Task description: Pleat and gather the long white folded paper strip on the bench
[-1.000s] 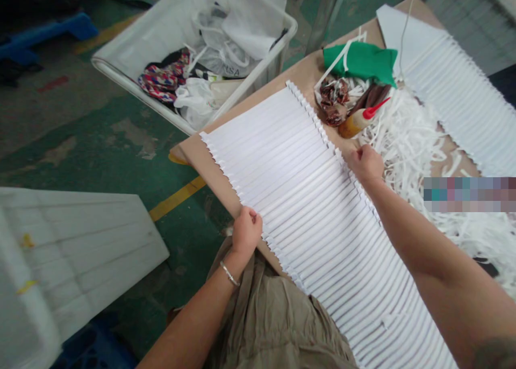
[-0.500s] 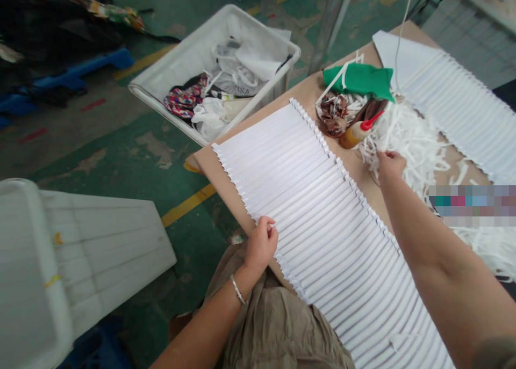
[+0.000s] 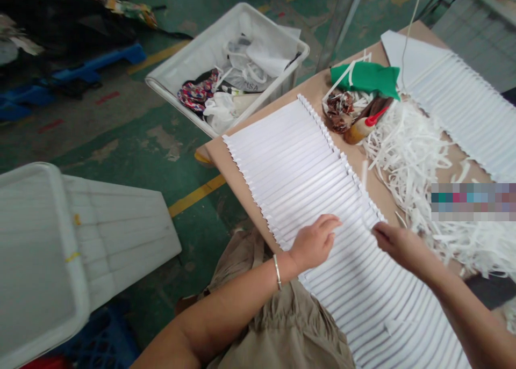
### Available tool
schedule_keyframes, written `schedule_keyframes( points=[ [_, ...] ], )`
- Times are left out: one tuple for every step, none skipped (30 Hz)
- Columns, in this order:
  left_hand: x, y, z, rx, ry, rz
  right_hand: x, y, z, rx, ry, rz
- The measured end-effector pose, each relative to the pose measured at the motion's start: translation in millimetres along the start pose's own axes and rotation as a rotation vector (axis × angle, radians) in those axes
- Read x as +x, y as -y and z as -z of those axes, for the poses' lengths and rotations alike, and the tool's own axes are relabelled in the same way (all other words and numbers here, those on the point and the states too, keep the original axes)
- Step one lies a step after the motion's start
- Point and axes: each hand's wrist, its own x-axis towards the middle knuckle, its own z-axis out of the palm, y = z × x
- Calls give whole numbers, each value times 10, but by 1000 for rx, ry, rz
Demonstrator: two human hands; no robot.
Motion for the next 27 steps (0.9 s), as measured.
schedule_keyframes(
  points=[
    [19,-67,-72,-59,67,-35,-75,243,-15,37,117,98],
    [29,-103,-128,-126,134,-26,-125,450,-9,104,174,184],
    [27,-103,-160,-196,188,22,-150,604,18,165,201,247],
    [10,-68,-162,-261,216,96,-148,695,63,212,203,277],
    [-23,-2,-129,-312,211,182,-122,721,119,245,188,276],
    [-72,90,-63,-347,173,264,-72,690,180,264,167,248],
    [-135,199,32,-362,106,334,-2,614,237,280,145,203],
    [-208,316,148,-360,26,385,85,511,282,306,122,155],
    [-286,432,275,-356,-47,421,186,399,313,346,103,114],
    [-365,542,400,-343,-110,452,299,293,326,396,83,83],
    [-437,640,514,-330,-170,482,421,205,324,448,63,61],
    [-499,725,610,-317,-224,509,549,142,311,491,40,49],
    [-545,797,684,-307,-274,533,680,106,290,511,15,45],
    [-574,857,736,-303,-319,555,813,95,267,504,-11,48],
    [-585,908,767,-299,-361,571,945,105,247,473,-37,52],
    [-579,952,784,-291,-403,584,1075,132,235,431,-59,57],
    [-558,991,792,-280,-438,596,1200,171,231,390,-84,55],
    [-527,1026,796,-263,-472,607,1320,216,238,358,-114,40],
    [-489,1059,799,-241,-504,618,1434,265,253,341,-146,13],
    [-447,1088,804,-215,-532,627,1543,314,276,336,-178,-21],
    [-405,1116,813,-187,-558,632,1646,361,304,339,-208,-55],
    [-366,1141,824,-164,-578,634,1744,406,334,343,-229,-81],
    [-331,1165,837,-146,-592,632,1835,446,363,344,-243,-98],
    [-301,1188,850,-133,-601,629,1919,480,389,340,-248,-103],
    [-277,1210,862,-130,-604,627,1996,510,412,330,-252,-100],
    [-258,1231,872,-135,-603,627,2065,535,429,314,-256,-93],
    [-244,1251,878,-142,-603,630,2126,555,442,290,-260,-85]
  ],
)
